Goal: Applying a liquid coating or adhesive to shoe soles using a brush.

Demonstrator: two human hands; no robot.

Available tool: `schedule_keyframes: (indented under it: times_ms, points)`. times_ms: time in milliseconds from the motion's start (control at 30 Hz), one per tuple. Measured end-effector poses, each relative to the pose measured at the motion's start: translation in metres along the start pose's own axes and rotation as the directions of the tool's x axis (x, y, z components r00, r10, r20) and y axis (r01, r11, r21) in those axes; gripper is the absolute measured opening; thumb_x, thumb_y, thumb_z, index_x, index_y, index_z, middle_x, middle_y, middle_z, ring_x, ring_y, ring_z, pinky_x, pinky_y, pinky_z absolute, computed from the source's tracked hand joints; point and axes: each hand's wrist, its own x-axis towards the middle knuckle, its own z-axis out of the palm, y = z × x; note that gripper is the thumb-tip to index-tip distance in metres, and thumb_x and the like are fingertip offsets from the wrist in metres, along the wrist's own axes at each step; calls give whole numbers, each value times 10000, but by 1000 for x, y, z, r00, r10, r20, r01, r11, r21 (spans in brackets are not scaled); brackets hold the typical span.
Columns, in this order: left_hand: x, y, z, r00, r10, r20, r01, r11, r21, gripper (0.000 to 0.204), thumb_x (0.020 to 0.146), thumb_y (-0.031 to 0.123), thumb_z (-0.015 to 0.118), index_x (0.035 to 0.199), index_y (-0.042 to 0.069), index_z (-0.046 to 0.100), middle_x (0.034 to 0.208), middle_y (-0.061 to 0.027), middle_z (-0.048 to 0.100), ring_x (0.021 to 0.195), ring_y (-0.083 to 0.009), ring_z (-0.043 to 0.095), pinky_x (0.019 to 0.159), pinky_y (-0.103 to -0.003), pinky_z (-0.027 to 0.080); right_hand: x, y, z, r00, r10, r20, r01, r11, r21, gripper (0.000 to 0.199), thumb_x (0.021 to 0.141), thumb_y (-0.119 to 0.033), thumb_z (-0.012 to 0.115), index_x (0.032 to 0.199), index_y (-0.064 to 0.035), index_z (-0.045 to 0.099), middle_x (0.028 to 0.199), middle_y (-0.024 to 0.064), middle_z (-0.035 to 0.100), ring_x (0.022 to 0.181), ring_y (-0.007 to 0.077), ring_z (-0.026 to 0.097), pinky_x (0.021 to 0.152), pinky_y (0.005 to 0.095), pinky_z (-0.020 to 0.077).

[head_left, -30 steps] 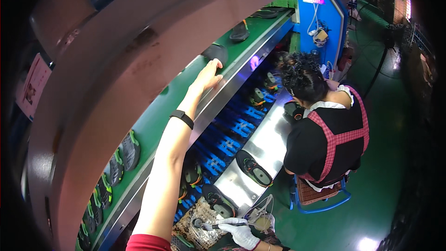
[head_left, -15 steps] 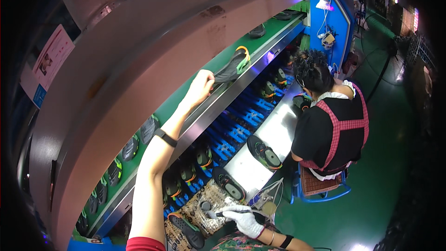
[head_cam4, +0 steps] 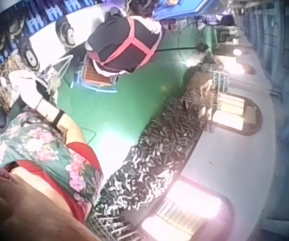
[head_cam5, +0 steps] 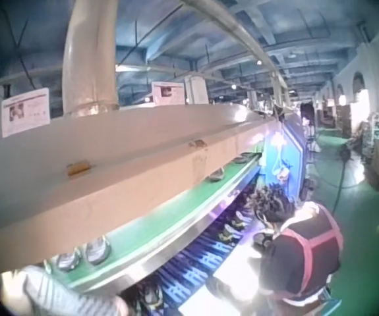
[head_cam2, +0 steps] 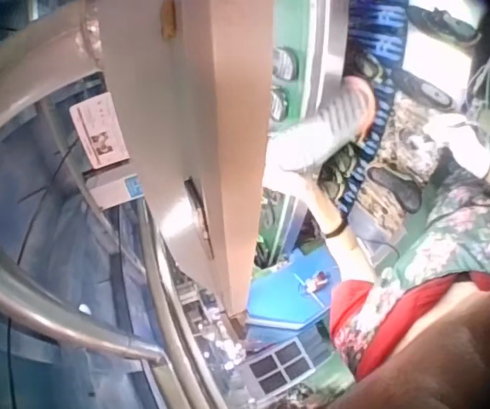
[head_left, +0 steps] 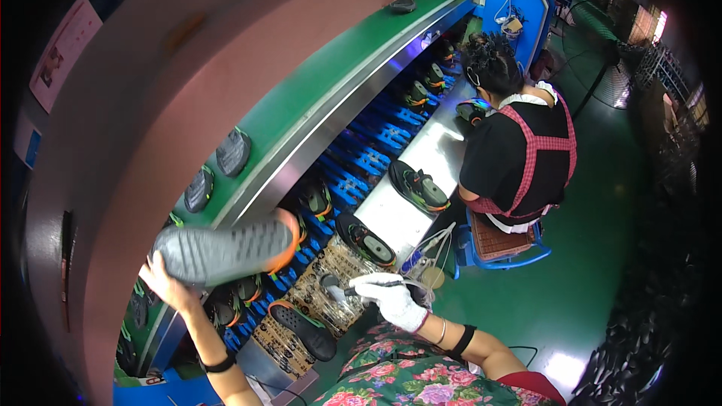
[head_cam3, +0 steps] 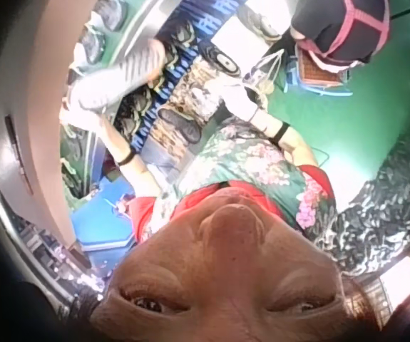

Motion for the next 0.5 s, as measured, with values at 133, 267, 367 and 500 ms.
schedule_keyframes:
  times_ms: [133,267,367,500]
  points:
    - [-44,0,-79,951,-265,160,224,946,235,374,1037,176,615,1381,28,626,1202,-54,662,1016,-133,654,901,-285,531,5,-20,23,983,-175,51,177,982,-57,215,1003,-47,683,1183,23,779,1106,75,778,900,111,691,781,242,545]
    - [-110,-33,-115,778,-546,311,452,830,327,180,1006,141,612,1117,35,705,995,-3,674,912,-84,625,832,-237,478,-6,-46,53,982,-182,55,186,979,-80,202,1018,-40,646,1173,32,754,1174,110,763,1012,134,703,835,264,571]
    - [-153,-57,-127,626,-692,361,642,719,265,282,994,292,630,1096,38,697,951,-12,689,851,-110,645,800,-256,504,-11,-54,80,959,-230,165,241,969,-49,218,1018,-46,650,1196,29,752,1187,128,759,1015,144,708,825,270,577]
    - [-213,-69,-128,313,-878,363,949,273,-157,610,1014,523,560,1347,21,654,1247,-160,738,1092,-307,739,989,-461,604,-11,-50,110,965,-106,242,123,991,-55,202,1018,-33,645,1170,26,765,1232,166,748,1062,183,723,911,326,591]
